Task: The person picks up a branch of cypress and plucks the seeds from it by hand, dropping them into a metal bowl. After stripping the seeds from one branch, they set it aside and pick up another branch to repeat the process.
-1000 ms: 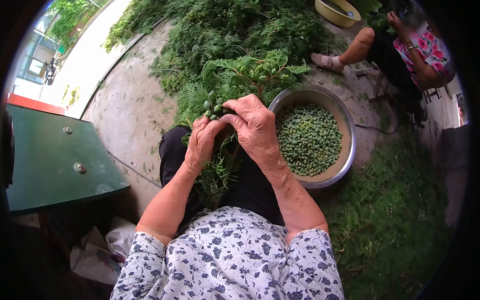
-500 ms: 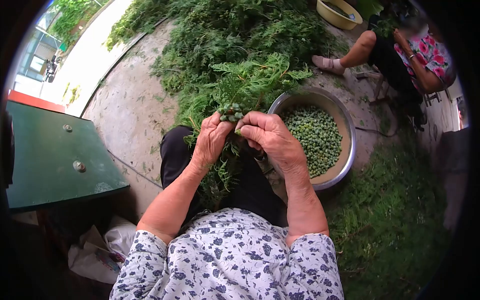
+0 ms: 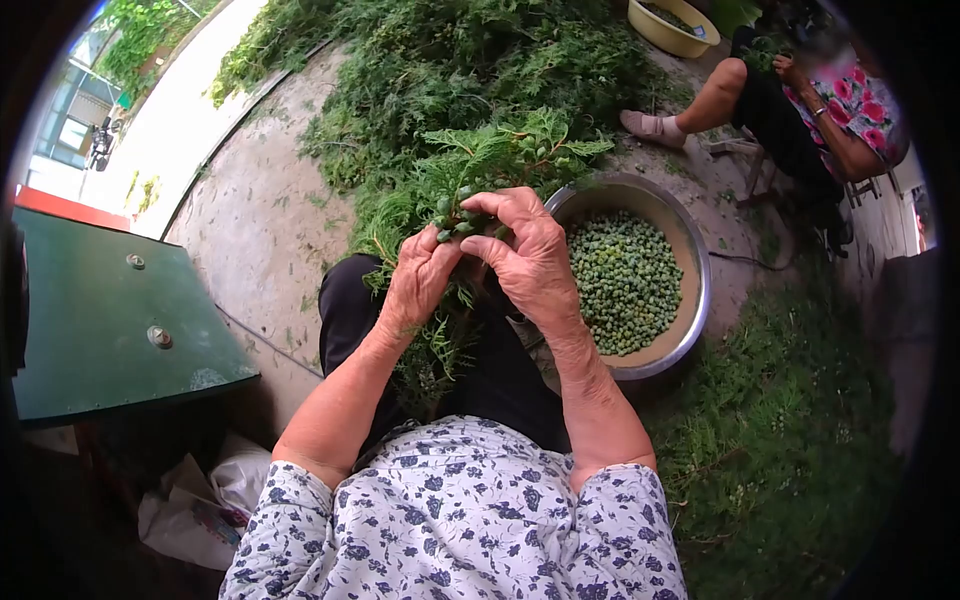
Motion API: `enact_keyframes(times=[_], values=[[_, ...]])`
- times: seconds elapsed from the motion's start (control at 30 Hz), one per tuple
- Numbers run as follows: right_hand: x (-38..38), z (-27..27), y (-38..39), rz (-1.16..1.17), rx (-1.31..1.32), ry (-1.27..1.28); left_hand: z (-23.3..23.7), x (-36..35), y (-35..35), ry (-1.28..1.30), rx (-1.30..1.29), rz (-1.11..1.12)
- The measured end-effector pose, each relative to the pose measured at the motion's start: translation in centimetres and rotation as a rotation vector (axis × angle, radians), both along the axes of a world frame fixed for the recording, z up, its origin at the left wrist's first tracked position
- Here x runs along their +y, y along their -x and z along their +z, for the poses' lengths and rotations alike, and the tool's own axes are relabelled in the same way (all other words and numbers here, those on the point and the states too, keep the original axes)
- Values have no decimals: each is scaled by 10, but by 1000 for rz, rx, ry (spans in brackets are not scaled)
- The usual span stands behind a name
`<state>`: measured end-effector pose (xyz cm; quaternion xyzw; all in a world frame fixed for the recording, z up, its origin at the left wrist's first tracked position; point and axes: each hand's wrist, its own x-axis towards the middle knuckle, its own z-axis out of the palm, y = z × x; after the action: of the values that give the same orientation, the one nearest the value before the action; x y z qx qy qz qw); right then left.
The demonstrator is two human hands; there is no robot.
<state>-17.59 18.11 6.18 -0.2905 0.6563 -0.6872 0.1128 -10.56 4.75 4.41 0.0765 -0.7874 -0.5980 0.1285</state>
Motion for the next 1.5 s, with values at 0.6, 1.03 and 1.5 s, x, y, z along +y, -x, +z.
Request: enact_keyframes(times=[0.6,1.03,1.5], values=[[-6,12,3,26,133,-242,-10,-4,0,72,13,-8],[33,10,-6,237,-516,-33,-10,-1,11,102,-86,13],[12,18,-9,-300,344,-217,-4,14,13,261,-37,18]])
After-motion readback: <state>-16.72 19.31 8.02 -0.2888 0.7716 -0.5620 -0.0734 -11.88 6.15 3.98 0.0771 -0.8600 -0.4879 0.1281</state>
